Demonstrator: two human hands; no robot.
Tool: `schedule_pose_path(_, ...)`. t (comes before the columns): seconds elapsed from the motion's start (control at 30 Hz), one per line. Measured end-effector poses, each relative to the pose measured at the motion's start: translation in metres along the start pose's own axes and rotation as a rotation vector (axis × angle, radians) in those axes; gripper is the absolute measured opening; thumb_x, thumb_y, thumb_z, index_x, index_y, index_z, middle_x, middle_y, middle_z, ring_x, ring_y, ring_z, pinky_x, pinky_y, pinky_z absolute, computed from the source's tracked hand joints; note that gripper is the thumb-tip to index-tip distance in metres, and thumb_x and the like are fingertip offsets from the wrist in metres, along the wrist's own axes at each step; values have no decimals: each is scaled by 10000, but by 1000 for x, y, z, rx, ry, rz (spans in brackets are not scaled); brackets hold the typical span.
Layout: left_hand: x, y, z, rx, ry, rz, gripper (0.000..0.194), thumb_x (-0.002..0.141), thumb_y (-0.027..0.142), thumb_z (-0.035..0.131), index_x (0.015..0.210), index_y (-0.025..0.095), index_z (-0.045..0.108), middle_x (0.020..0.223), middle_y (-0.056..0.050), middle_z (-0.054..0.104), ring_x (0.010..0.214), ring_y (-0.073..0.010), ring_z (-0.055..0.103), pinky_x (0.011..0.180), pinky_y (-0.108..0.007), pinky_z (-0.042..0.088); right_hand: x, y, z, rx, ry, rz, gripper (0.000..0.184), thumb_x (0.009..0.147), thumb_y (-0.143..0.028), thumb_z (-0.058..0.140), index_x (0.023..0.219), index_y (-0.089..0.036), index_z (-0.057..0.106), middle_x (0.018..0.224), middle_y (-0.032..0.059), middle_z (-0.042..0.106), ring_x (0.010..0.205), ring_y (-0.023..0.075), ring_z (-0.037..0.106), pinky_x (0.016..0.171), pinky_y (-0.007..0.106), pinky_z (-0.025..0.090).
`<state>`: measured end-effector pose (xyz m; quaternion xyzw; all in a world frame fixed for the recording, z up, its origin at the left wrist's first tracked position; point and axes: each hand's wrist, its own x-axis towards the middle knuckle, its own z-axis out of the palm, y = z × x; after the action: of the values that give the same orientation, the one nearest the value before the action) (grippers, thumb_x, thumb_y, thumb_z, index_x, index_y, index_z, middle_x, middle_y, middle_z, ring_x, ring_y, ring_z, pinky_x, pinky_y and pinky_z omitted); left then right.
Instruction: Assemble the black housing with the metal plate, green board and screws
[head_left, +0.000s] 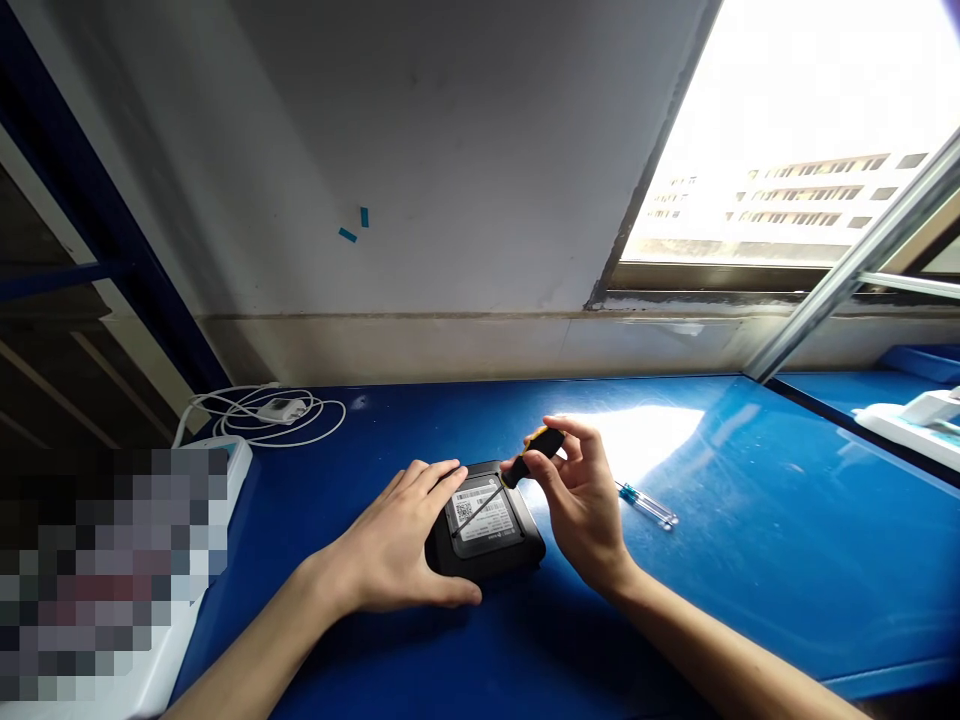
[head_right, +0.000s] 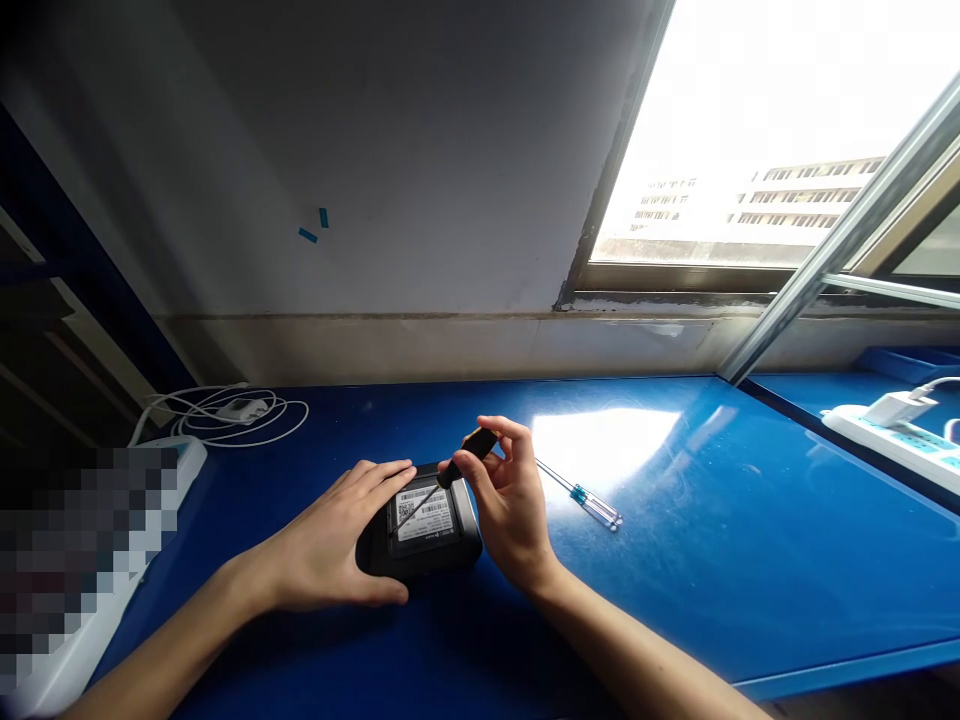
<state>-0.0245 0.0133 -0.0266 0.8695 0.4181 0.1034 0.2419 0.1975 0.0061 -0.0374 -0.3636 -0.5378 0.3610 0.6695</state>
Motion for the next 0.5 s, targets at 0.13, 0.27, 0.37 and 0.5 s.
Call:
schedule_pose_path(0.13, 0, 1, -1, -5, -3, -6, 1133, 654, 688, 840, 1588, 229, 392, 1652, -129, 386, 1491, -389, 348, 1235, -560, 336, -2, 0, -1, -12, -21, 13, 343, 948, -396, 701, 1247, -318, 550, 1059, 1, 680, 745, 153, 782, 706, 333, 682)
schedule_pose_path(0.27, 0, 1, -1, 3, 3, -1, 1135, 645, 661, 858, 1584, 218, 398, 1641, -135, 402, 1477, -381, 367, 1232, -551, 347, -3, -3, -3, -77, -35, -20, 284, 1034, -413, 554, 1297, -307, 573, 1200, 64, 707, 857, 184, 799, 810, 414, 687)
schedule_pose_path(0.37, 0, 0, 0, 2, 4, -1, 1126, 651, 668, 850, 1584, 230, 396, 1644, -128, 396, 1478, -377, 365, 1226, -546, 358, -3, -4, -3, -94, -19, -54, 264, 1029, -384, 571, 1281, -305, 587, 1180, 57, 719, 860, 194, 802, 812, 431, 690)
schedule_pose_path(0.5, 0, 0, 1, 5, -4, -4, 1116, 657, 663, 847, 1580, 216, 404, 1648, -132, 388, 1488, -381, 348, 1232, -547, 350, -3, -3, -3, -106, -9, -89, 266, 1013, -364, 605, 1273, -313, 595, 1138, 41, 725, 818, 181, 797, 773, 407, 693)
